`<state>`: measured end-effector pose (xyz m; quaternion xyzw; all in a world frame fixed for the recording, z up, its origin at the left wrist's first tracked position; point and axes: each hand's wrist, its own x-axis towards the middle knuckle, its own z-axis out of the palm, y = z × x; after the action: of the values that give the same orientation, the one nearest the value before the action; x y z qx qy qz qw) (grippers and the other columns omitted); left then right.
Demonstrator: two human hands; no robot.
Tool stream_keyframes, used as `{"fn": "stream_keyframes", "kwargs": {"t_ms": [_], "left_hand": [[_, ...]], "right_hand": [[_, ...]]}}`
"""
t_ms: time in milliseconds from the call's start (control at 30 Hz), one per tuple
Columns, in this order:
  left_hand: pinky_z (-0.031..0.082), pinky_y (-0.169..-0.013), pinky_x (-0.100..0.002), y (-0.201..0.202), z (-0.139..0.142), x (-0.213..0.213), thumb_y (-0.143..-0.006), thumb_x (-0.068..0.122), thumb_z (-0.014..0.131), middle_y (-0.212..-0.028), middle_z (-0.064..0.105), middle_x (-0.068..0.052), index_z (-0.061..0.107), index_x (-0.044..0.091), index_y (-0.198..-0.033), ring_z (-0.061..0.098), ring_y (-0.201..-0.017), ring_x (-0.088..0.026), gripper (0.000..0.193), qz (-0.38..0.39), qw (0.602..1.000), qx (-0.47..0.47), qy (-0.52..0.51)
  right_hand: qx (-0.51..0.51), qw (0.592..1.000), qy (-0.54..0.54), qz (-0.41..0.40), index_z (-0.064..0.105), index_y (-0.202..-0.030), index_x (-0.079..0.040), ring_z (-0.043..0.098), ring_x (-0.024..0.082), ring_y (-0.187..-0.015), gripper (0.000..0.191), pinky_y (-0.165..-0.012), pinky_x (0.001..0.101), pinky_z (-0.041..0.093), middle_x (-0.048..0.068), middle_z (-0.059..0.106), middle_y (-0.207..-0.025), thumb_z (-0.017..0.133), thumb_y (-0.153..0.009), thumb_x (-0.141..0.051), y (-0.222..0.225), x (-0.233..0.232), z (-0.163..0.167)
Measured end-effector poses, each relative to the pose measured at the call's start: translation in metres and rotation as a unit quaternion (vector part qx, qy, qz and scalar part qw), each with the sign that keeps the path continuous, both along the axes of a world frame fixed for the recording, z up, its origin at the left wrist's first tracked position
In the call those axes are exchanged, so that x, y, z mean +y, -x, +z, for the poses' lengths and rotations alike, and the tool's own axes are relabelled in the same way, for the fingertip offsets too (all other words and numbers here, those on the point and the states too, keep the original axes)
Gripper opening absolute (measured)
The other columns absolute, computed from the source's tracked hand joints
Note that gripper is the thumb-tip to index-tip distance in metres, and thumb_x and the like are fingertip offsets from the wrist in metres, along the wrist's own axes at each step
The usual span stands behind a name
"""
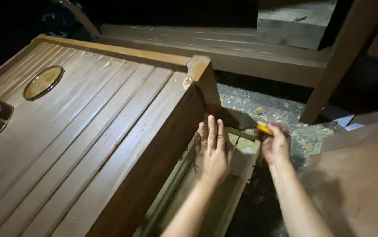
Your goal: The person applies wood stain to a wooden slatted table using a brush. They repeatedly dip the brush into a paint can and spread the stain across the tabletop and edges, working methodically along the slats.
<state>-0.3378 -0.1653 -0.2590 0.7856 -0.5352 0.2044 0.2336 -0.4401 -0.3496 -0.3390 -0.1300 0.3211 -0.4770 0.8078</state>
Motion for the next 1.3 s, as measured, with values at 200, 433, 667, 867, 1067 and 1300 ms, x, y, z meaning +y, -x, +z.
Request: {"fn": "stream_keyframes", "kwargs": {"t_ms": [200,433,667,867,1067,1300], "left_hand": [[0.002,-0.128,-0.050,-0.006,-0.036,0.014,-0.095,0.022,0.062,-0.174,0.005,-0.010,0.019,0.008,-0.166,0.002,-0.161,-0.034,0.084,-0.040,0.999,0.029,0.014],[-0.002,-0.129,-0.049,0.006,-0.019,0.037,-0.100,0.026,0.054,-0.175,0.003,-0.011,0.018,0.009,-0.167,-0.004,-0.160,-0.033,0.078,0.004,0.998,-0.029,-0.054],[-0.010,-0.123,-0.055,0.020,0.076,0.055,-0.100,0.035,0.048,-0.172,0.005,-0.019,0.024,0.004,-0.164,-0.008,-0.156,-0.044,0.075,0.042,0.997,-0.062,0.008],[-0.006,-0.127,-0.053,0.027,0.098,0.062,-0.100,0.033,0.052,-0.172,0.011,-0.022,0.031,0.002,-0.163,-0.002,-0.159,-0.044,0.074,0.060,0.996,-0.058,0.032],[-0.003,-0.128,-0.053,0.020,0.056,0.063,-0.098,0.032,0.055,-0.173,0.007,-0.020,0.026,0.003,-0.165,-0.004,-0.159,-0.042,0.078,0.069,0.995,-0.076,-0.008],[0.007,-0.127,-0.060,0.015,0.051,0.070,-0.093,0.031,0.057,-0.172,0.009,-0.021,0.025,0.004,-0.163,0.000,-0.158,-0.046,0.081,0.057,0.998,-0.020,0.003]], "right_hand": [[-0.045,0.998,0.034,0.023,0.065,-0.109,-0.002,0.069,0.031,-0.100,0.021,-0.097,0.0442,0.056,0.017,0.068,-0.109,0.070,-0.092,-0.012,0.008,0.038,-0.098],[0.340,0.904,0.257,0.013,0.070,-0.116,0.002,0.065,0.024,-0.092,0.025,-0.086,0.0417,0.052,0.014,0.072,-0.105,0.072,-0.093,-0.007,0.005,0.066,-0.087],[0.173,0.955,0.240,-0.022,0.056,-0.102,-0.006,0.067,0.029,-0.066,0.016,-0.058,0.0404,0.057,0.018,0.066,-0.096,0.068,-0.095,-0.014,0.008,0.069,0.074],[0.102,0.975,0.193,-0.047,0.057,-0.106,-0.010,0.068,0.022,-0.075,0.013,-0.055,0.0313,0.051,0.015,0.070,-0.097,0.066,-0.097,-0.010,0.020,0.061,0.039],[0.262,0.942,0.207,-0.041,0.065,-0.099,-0.002,0.070,0.020,-0.086,0.008,-0.080,0.0317,0.058,0.014,0.070,-0.096,0.065,-0.092,-0.005,0.009,0.091,-0.113],[0.198,0.946,0.245,-0.074,0.062,-0.096,-0.005,0.068,0.024,-0.087,0.009,-0.077,0.0362,0.059,0.011,0.069,-0.097,0.070,-0.092,-0.003,-0.009,0.073,-0.060]]}}
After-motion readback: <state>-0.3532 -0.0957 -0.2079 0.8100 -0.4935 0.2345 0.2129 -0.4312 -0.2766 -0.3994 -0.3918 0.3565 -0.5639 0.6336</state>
